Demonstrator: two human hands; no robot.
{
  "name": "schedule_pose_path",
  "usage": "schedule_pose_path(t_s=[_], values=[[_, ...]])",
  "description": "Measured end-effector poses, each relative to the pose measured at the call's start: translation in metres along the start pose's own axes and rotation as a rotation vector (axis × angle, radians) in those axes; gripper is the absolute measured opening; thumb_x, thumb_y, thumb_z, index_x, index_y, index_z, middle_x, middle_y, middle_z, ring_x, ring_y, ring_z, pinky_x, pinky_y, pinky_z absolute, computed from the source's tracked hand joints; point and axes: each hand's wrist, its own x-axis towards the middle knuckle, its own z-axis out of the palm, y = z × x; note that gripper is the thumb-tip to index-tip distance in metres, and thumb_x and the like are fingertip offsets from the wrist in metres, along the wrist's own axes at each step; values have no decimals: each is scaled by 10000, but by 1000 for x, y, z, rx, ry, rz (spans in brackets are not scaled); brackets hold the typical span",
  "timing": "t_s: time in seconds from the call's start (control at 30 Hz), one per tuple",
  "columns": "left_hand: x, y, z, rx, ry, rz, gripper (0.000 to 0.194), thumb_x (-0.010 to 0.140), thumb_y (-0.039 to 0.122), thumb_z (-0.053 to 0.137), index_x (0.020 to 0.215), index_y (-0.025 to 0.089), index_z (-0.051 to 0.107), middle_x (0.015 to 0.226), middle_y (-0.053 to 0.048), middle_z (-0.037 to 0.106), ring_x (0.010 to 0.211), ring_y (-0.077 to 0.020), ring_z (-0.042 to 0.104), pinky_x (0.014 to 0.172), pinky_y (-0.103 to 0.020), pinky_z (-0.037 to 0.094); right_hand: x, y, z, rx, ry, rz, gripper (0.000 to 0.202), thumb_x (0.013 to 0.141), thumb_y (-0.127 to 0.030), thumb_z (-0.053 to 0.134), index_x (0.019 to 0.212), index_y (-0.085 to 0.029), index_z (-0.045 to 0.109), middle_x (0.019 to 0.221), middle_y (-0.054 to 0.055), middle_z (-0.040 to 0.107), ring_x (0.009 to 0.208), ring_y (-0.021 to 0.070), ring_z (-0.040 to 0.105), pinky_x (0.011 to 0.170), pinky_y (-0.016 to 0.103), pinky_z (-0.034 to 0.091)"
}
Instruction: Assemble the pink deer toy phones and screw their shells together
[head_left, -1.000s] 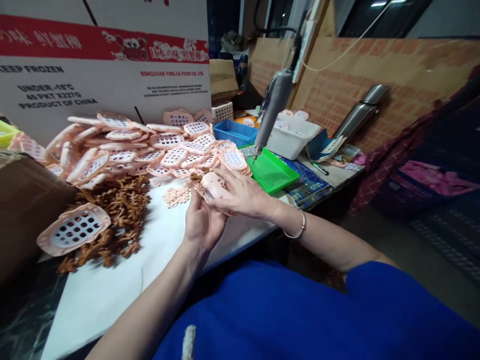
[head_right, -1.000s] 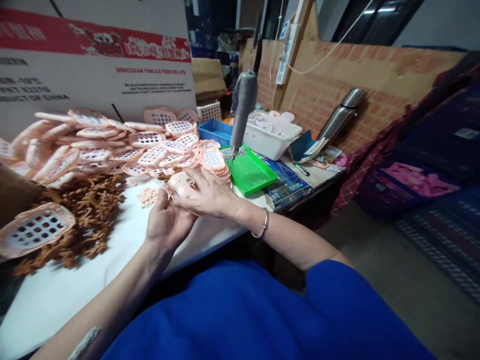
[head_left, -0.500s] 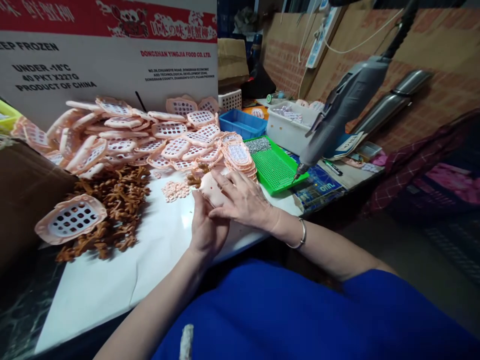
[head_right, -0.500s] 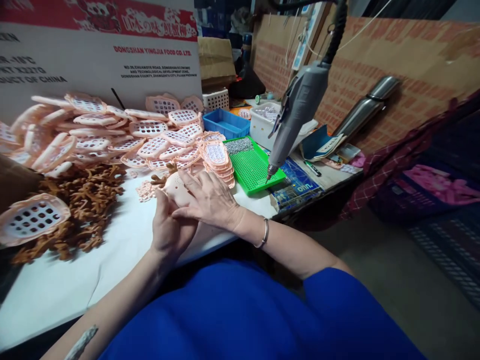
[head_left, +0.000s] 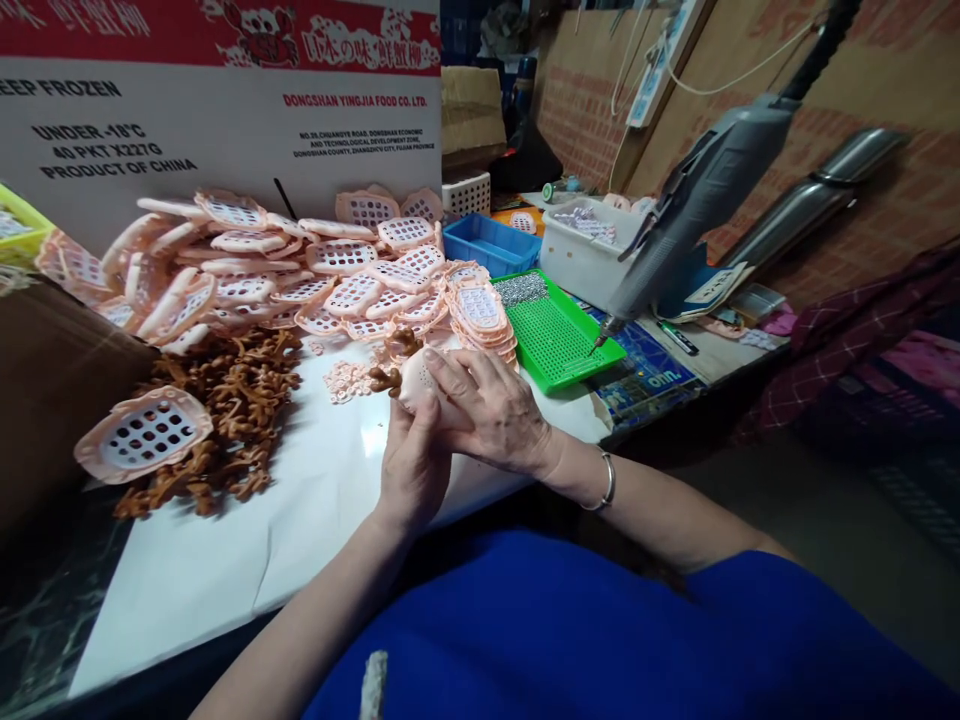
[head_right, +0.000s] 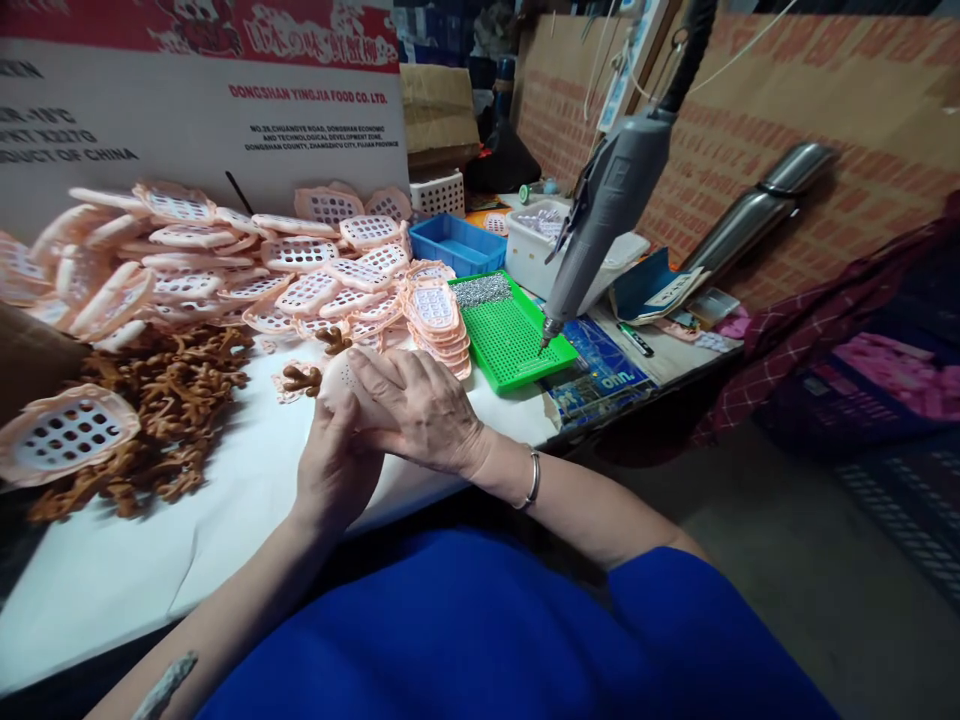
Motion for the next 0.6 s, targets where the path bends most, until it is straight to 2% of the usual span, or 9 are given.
schedule_pose_path(t_s=[0.1, 0.2, 0.33, 0.43, 0.5, 0.6], values=[[-3, -1, -9, 68, 4, 55, 495, 754, 521, 806, 1174, 303, 662, 1249, -39, 714, 1290, -246, 607, 1127, -372, 465, -2, 1, -6, 93, 41, -25, 779, 963, -702, 348, 1465, -132, 525, 1276, 188, 627, 1174, 286, 574, 1034, 470, 503], [-10, -2, -25, 157, -24, 100, 465, 797, 490, 783, 1205, 311, 651, 1289, -45, 687, 1280, -254, 607, 1133, -390, 453, -2, 3, -14, 330, 63, 74, 684, 1005, -642, 313, 1440, -162, 533, 1240, 154, 659, 1154, 230, 616, 1003, 413, 531], [-18, -3, -41, 412, -52, 158, 443, 854, 504, 710, 1229, 275, 654, 1293, -76, 661, 1259, -272, 599, 1128, -408, 434, 1, 7, -21, 659, 24, 198, 411, 1009, -505, 504, 1145, -165, 691, 1060, 91, 718, 982, 172, 675, 868, 322, 564], [-23, -1, -41, 570, 30, 243, 451, 860, 572, 669, 1151, 228, 692, 1151, -88, 698, 1127, -270, 644, 1056, -395, 476, 0, 6, -20, 800, -6, 280, 275, 954, -422, 635, 983, -158, 705, 900, 35, 711, 804, 127, 654, 738, 258, 546], [-24, 0, -38, 633, 77, 292, 426, 861, 579, 663, 1076, 215, 716, 1054, -79, 708, 1054, -261, 652, 1016, -380, 493, -1, 4, -20, 813, 27, 294, 235, 923, -388, 680, 930, -155, 704, 850, 18, 694, 764, 114, 633, 719, 243, 529], [-25, 1, -35, 637, 103, 295, 399, 843, 577, 692, 1017, 219, 723, 1002, -61, 705, 1011, -242, 656, 1003, -361, 494, -4, 4, -19, 813, 86, 276, 222, 901, -372, 712, 888, -151, 695, 823, 13, 685, 738, 110, 621, 699, 239, 518]])
